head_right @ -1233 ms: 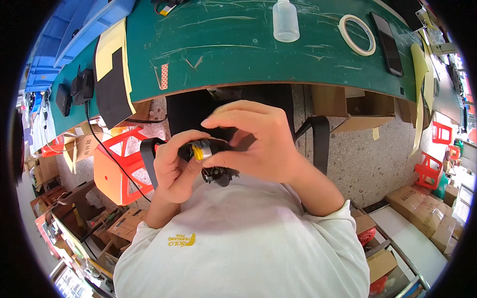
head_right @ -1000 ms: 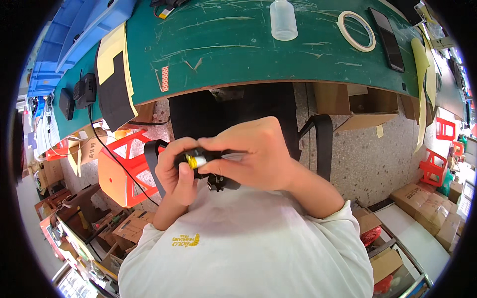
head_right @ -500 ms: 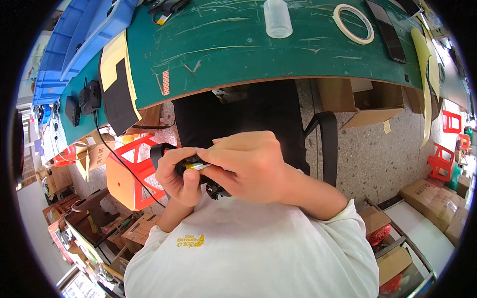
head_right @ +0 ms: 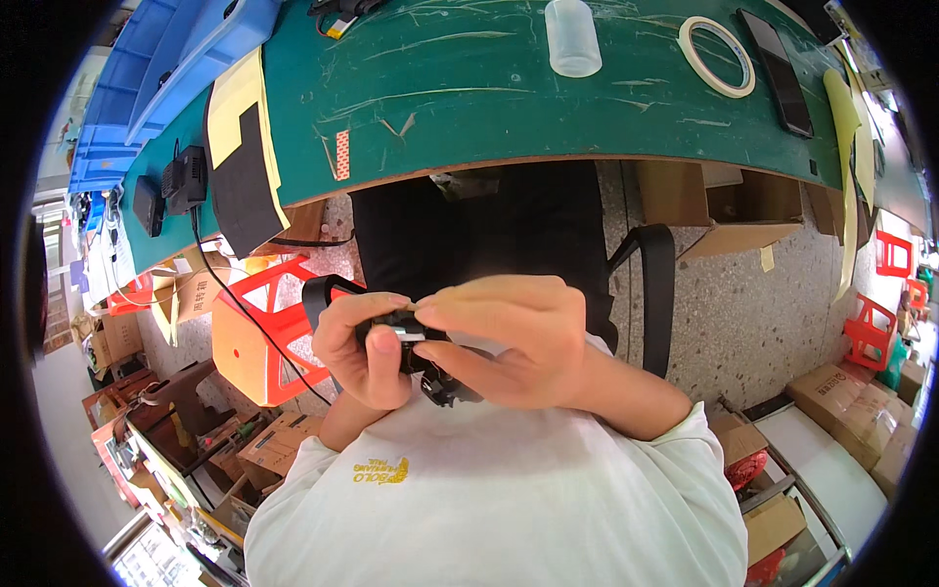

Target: Assemble electronic device components by applying adhesive, tape, and connecting wires.

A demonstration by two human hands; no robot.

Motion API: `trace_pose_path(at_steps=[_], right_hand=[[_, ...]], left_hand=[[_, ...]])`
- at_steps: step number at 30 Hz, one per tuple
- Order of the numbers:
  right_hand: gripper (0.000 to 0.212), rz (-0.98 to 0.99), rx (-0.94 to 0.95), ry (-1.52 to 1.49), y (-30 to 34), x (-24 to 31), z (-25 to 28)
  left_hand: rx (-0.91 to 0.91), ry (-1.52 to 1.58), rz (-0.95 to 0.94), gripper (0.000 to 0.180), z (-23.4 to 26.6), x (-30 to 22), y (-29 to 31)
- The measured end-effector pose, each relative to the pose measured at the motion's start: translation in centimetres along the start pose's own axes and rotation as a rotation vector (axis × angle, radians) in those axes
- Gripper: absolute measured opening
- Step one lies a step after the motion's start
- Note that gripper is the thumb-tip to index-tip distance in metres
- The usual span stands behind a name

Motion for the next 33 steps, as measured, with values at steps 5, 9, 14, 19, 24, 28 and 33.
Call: trace_pose_path(at_steps=[5, 9, 14, 19, 24, 28, 33], right_hand=[[0.069, -0.398, 0.035, -0.108, 0.6, 0.0, 0.1], [0.08, -0.483, 0.164, -0.02, 1.1, -0.6, -0.5], [0.068, -0.502, 0.151, 0.073, 1.1, -1.1, -0.5], [0.052, -0.634, 0.212, -0.068, 1.1, -1.8, 1.7], [0.045, -0.642, 0.342, 0.002, 0.9, -2.4, 2.8], [0.045, -0.644, 0.419, 0.047, 0.4, -2.3, 3.2], [0.042, -0.638, 0.45, 0.09, 0.3, -2.0, 2.9]], left_hand=[[-0.134, 0.488, 0.473, 0.025, -0.8, 1.6, 0.5], [-0.159, 0.503, 0.497, 0.025, -1.9, 2.0, 0.2], [-0.123, 0.531, 0.569, 0.024, -2.0, 2.7, 0.8], [0.274, 0.515, 0.639, 0.03, -0.3, 2.7, -0.1], [0.451, 0.469, 0.64, 0.027, -0.2, 2.6, -0.6], [0.724, 0.485, 0.847, 0.027, 0.1, 3.1, -1.3], [0.769, 0.69, 1.04, 0.039, -1.1, 3.5, 0.2]])
Point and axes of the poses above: each hand's wrist, its own y-axis away from the middle knuckle, its own z-axis out of the back of the hand, x = y × z, the point moved 2 cm from there along -y, towards the middle knuckle
